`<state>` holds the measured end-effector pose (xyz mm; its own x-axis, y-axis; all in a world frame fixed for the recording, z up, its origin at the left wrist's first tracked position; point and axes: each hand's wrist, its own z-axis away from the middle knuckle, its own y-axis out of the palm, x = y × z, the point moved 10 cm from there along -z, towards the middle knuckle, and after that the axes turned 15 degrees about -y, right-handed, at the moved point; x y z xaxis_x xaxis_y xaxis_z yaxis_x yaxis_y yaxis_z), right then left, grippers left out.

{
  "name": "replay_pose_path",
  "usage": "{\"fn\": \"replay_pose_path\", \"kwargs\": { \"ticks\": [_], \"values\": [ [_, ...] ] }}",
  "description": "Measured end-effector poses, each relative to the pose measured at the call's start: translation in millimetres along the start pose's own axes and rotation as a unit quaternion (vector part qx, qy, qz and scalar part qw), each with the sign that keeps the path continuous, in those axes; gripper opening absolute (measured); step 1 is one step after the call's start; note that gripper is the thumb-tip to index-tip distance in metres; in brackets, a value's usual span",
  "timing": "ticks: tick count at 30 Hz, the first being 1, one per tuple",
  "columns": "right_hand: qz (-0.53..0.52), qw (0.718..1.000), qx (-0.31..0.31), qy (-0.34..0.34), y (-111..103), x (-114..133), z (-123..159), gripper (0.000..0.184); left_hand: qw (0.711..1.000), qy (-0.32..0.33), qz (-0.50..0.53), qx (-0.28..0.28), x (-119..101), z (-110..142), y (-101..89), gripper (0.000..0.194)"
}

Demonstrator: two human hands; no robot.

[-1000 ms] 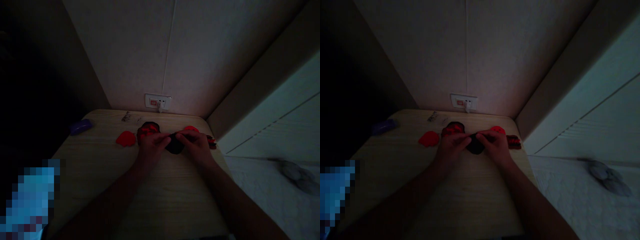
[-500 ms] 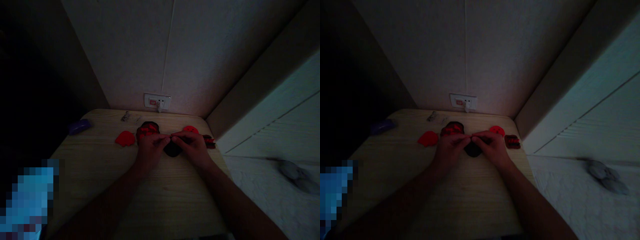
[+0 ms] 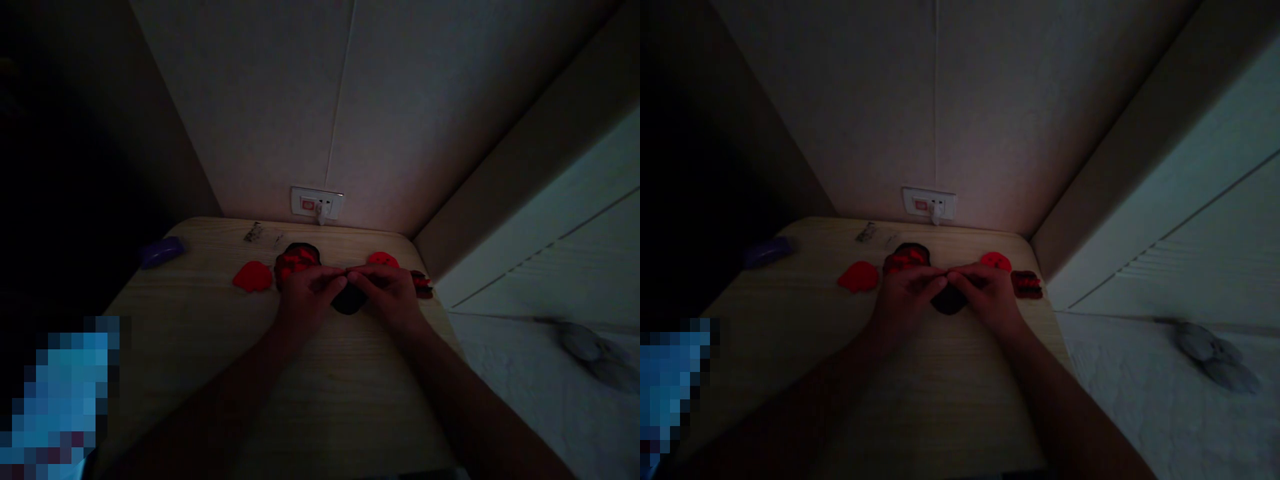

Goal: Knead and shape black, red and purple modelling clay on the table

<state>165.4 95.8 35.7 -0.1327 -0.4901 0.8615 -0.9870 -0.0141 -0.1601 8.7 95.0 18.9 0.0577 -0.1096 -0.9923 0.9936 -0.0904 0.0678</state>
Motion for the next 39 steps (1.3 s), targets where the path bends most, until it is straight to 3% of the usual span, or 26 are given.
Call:
{"fn": "replay_pose_path", "kwargs": {
  "ticks": [5, 9, 15, 20, 25, 29, 35, 39],
  "values": [
    [-0.023, 0.999, -0.02, 0.018, -3.6, -4.7, 1.6, 0.02, 1.0, 0.006, 0.002, -0.02, -1.0, 0.0, -5.1, 0.014],
    [-0.009, 1.0, -0.009, 0.002, -2.2, -1.3, 1.1, 0.018, 1.0, 0.016, 0.009, 0.01, -1.0, 0.7, 0.4, 0.019],
    [-0.017, 1.0, -0.007, 0.005, -0.7, 0.2, 0.8, 0.019, 1.0, 0.021, -0.012, -0.015, 0.4, 0.8, -2.1, 0.015],
    [-0.021, 1.0, -0.002, 0.012, 0.5, -1.6, 1.9, 0.019, 1.0, 0.018, -0.004, 0.007, 1.0, 0.3, 2.0, 0.019],
    [-0.012, 1.0, -0.002, 0.018, -0.9, -4.6, 1.6, 0.019, 0.999, 0.021, -0.015, -0.028, -1.1, 0.6, -6.2, 0.017],
    [-0.011, 1.0, 0.013, 0.019, 1.4, -3.4, 2.3, 0.019, 1.0, 0.017, -0.017, -0.009, -0.9, 1.1, -1.9, 0.02],
    [-0.022, 0.999, 0.012, 0.041, 3.4, -5.6, 3.3, 0.019, 0.998, 0.029, -0.045, -0.039, -6.0, 2.4, -6.4, 0.017],
    [-0.026, 0.999, 0.02, 0.036, 4.9, -6.1, 2.9, 0.017, 0.998, 0.031, -0.047, -0.026, -4.1, 0.8, -3.6, 0.018]
  ]
}}
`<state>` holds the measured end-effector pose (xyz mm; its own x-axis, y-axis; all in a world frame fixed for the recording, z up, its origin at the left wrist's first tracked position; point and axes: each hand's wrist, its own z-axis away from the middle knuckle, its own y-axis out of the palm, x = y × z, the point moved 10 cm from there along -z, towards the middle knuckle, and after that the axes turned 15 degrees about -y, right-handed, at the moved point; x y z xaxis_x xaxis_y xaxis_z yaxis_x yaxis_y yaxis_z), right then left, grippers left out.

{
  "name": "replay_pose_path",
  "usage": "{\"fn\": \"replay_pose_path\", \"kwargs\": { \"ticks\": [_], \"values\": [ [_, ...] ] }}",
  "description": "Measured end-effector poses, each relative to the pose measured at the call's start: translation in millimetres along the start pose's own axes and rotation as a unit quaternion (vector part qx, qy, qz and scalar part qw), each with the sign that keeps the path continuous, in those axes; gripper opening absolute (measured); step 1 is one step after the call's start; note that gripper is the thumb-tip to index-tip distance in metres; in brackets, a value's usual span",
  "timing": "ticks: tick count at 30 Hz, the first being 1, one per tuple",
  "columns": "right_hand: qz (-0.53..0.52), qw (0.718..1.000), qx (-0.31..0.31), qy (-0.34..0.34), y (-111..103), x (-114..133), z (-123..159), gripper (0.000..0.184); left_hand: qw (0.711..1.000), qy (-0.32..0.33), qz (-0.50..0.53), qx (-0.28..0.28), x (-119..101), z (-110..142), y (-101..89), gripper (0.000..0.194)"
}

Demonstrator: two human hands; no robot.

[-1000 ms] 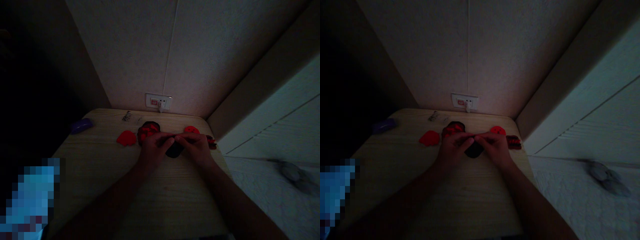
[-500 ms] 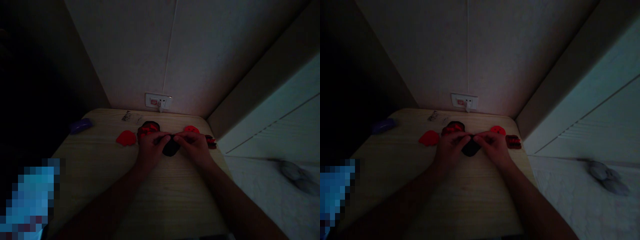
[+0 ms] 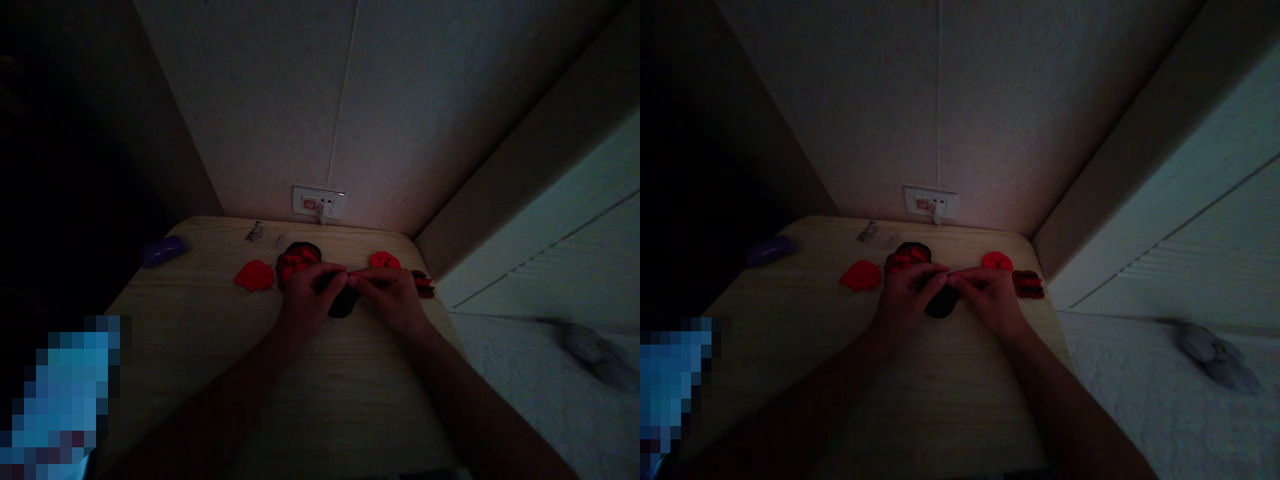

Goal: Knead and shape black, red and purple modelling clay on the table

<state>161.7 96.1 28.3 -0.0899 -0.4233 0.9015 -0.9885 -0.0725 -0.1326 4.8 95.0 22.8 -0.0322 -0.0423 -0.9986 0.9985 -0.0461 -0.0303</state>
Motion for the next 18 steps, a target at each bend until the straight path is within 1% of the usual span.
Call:
{"fn": "replay_pose_path", "kwargs": {
  "ticks": [2, 5, 8, 10, 13, 15, 18],
  "values": [
    [-0.005, 1.0, -0.005, 0.002, -0.6, -0.7, 0.2, 0.019, 1.0, 0.004, -0.006, 0.004, -0.2, 0.0, 0.8, 0.017],
    [-0.017, 1.0, -0.014, 0.02, -1.7, -3.7, 1.3, 0.023, 1.0, 0.008, -0.003, -0.011, -1.7, 0.6, -3.5, 0.015],
    [-0.003, 1.0, -0.004, 0.025, -1.8, -3.1, 2.0, 0.02, 1.0, 0.006, -0.003, -0.029, -1.9, 0.9, -7.3, 0.016],
    [0.008, 1.0, -0.006, 0.017, -3.1, -0.1, 1.7, 0.019, 1.0, 0.002, 0.0, -0.021, -0.6, 0.6, -5.4, 0.018],
    [-0.002, 1.0, -0.024, 0.015, -4.8, 1.5, 1.6, 0.023, 1.0, -0.001, 0.007, 0.002, 1.5, 0.0, -0.5, 0.019],
    [-0.013, 0.999, -0.025, 0.017, -3.7, 0.5, 1.7, 0.026, 1.0, -0.001, 0.004, 0.001, 2.1, -0.3, -0.7, 0.018],
    [-0.003, 1.0, -0.014, 0.008, -2.6, 0.9, 1.4, 0.024, 1.0, -0.009, 0.001, -0.009, 3.6, -0.9, -2.9, 0.018]
  ]
}}
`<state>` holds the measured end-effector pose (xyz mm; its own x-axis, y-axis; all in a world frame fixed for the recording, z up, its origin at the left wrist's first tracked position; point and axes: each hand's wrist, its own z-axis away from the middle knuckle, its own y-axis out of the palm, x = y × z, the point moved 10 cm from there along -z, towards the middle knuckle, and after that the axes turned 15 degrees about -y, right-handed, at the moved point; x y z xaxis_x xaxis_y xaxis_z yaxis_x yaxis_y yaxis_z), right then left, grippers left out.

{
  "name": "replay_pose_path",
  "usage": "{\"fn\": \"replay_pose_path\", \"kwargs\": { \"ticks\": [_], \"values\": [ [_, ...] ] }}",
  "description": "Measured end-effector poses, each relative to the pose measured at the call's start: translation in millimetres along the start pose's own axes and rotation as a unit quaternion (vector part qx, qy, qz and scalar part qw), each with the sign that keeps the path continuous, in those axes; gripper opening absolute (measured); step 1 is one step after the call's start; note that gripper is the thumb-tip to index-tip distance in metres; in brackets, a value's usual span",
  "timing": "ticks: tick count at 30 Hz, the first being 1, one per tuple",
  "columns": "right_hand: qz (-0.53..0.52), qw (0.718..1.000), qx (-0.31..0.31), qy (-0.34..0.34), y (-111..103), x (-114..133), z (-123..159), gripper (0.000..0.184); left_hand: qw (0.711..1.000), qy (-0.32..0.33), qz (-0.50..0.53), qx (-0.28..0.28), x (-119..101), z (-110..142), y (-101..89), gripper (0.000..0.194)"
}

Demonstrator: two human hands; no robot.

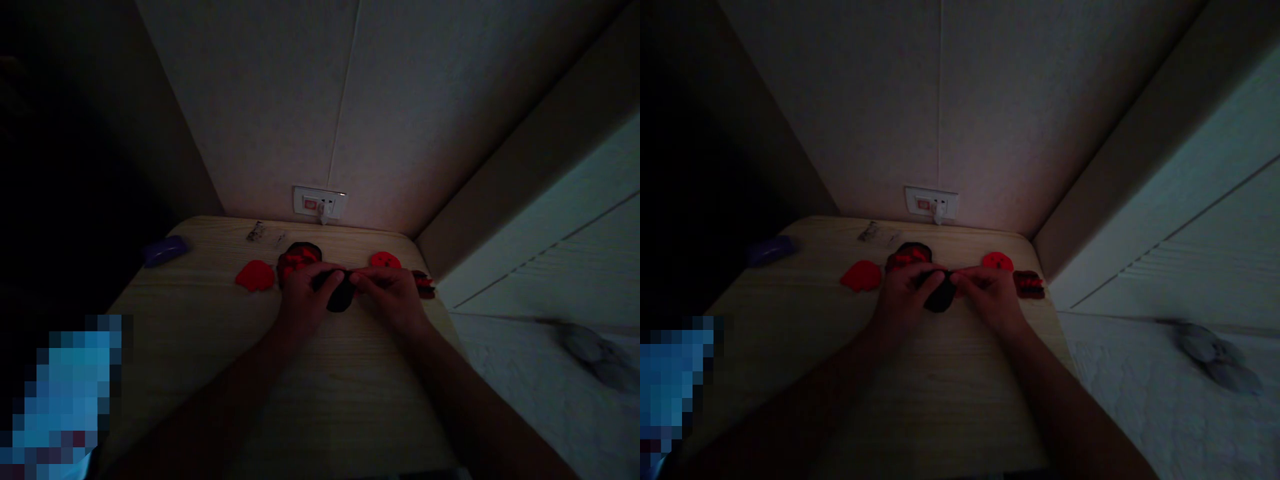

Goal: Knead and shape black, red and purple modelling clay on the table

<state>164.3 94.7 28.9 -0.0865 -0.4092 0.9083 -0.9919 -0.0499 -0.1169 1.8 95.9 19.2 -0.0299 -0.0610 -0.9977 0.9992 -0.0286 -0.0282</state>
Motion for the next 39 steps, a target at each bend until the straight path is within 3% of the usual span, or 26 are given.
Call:
{"fn": "replay_pose_path", "kwargs": {
  "ticks": [8, 13, 15, 18, 22, 24, 29, 34, 39],
  "values": [
    [0.014, 0.999, -0.048, -0.004, -11.5, -1.9, -3.0, 0.028, 0.995, -0.049, 0.073, 0.041, 9.3, -4.1, 6.5, 0.026],
    [0.016, 1.0, 0.008, -0.017, -3.0, -7.1, -5.6, 0.024, 0.993, -0.075, 0.08, 0.044, 17.6, -4.9, 8.4, 0.031],
    [0.014, 1.0, -0.003, -0.024, -5.9, -7.3, -5.7, 0.02, 0.992, -0.083, 0.092, 0.038, 20.4, -5.3, 7.1, 0.037],
    [-0.002, 0.999, -0.036, -0.012, -10.7, -8.5, -4.2, 0.02, 0.992, -0.076, 0.092, 0.041, 19.0, -5.3, 7.2, 0.028],
    [-0.012, 1.0, 0.003, 0.008, -1.1, -11.2, -2.4, 0.025, 0.994, -0.073, 0.071, 0.048, 16.2, -4.5, 8.3, 0.018],
    [-0.009, 1.0, 0.018, 0.002, 1.0, -12.0, -2.5, 0.024, 0.993, -0.075, 0.067, 0.056, 15.8, -3.9, 10.3, 0.019],
    [0.014, 0.999, -0.032, -0.011, -10.8, -12.7, -3.4, 0.021, 0.993, -0.079, 0.077, 0.053, 14.7, -3.5, 9.4, 0.024],
    [0.014, 1.0, 0.004, -0.006, -2.0, -8.7, -2.5, 0.023, 0.996, -0.066, 0.045, 0.048, 11.6, -3.2, 9.0, 0.019],
    [0.004, 1.0, -0.024, -0.009, -7.4, -9.8, -1.2, 0.019, 0.993, -0.062, 0.072, 0.071, 13.4, -2.8, 14.8, 0.022]
  ]
}}
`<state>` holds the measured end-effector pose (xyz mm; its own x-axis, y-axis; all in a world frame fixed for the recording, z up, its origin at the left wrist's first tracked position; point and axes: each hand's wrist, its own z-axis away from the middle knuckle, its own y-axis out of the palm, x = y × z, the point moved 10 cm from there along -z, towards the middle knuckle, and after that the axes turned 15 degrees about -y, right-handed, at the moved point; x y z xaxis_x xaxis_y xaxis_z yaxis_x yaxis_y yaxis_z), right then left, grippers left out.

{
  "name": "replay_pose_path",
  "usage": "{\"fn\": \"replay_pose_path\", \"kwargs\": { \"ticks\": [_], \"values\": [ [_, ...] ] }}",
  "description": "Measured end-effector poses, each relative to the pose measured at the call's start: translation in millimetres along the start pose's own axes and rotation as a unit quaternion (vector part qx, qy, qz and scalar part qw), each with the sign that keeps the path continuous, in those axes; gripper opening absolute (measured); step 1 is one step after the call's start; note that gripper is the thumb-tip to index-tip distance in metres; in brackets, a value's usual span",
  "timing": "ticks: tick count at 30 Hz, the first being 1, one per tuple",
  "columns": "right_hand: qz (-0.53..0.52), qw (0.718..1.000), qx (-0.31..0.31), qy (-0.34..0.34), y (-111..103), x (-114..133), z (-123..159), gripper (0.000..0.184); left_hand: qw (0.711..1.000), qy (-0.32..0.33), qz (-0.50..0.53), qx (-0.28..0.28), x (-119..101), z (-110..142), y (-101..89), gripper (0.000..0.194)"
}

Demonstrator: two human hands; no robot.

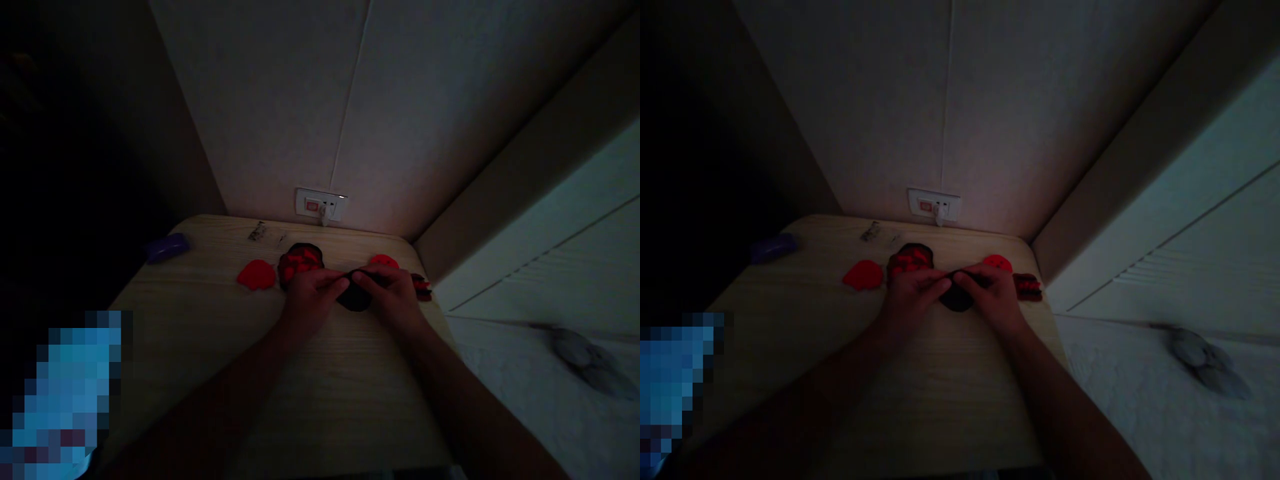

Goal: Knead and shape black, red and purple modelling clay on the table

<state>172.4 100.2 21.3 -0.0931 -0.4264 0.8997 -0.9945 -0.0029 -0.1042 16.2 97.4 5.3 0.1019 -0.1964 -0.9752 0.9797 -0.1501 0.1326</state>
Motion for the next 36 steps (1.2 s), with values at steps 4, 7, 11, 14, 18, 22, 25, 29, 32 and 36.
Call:
{"fn": "replay_pose_path", "kwargs": {
  "ticks": [4, 7, 11, 14, 18, 22, 25, 29, 32, 36],
  "values": [
    [0.041, 0.998, 0.037, -0.019, 4.9, 3.5, -0.7, 0.021, 0.999, 0.014, -0.035, 0.004, -1.5, 1.5, 2.2, 0.015],
    [0.049, 0.997, 0.046, -0.025, 6.4, 6.1, -1.2, 0.02, 0.998, 0.019, -0.046, 0.026, -0.8, 2.0, 7.1, 0.017],
    [0.023, 1.0, 0.016, -0.009, 3.7, 6.4, -0.5, 0.022, 0.999, 0.02, -0.031, 0.018, -0.1, 1.1, 4.4, 0.019],
    [0.017, 1.0, 0.011, -0.013, 3.9, 7.6, 0.3, 0.02, 0.997, 0.042, -0.063, -0.002, -6.2, 2.6, 1.4, 0.017],
    [0.009, 1.0, 0.004, -0.002, 2.1, 2.2, 1.6, 0.017, 0.996, 0.048, -0.079, -0.01, -9.7, 3.9, 2.0, 0.016],
    [0.019, 1.0, 0.015, 0.004, 4.1, 3.0, 0.4, 0.025, 0.997, 0.042, -0.055, -0.023, -10.1, 4.4, -1.1, 0.019],
    [0.021, 1.0, 0.014, 0.002, 4.4, 6.5, 0.1, 0.025, 0.996, 0.046, -0.055, -0.051, -11.9, 5.6, -7.6, 0.019],
    [0.018, 1.0, 0.002, -0.003, 2.8, 7.0, 2.2, 0.018, 0.997, 0.034, -0.04, -0.057, -9.3, 4.9, -10.8, 0.02],
    [-0.009, 1.0, 0.005, 0.006, 5.2, 4.0, 3.5, 0.022, 0.998, 0.033, -0.033, -0.049, -9.0, 4.2, -9.3, 0.021],
    [-0.018, 1.0, 0.012, 0.012, 7.3, 0.7, 3.3, 0.024, 0.997, 0.047, -0.053, -0.033, -10.6, 4.1, -5.6, 0.019]
  ]
}}
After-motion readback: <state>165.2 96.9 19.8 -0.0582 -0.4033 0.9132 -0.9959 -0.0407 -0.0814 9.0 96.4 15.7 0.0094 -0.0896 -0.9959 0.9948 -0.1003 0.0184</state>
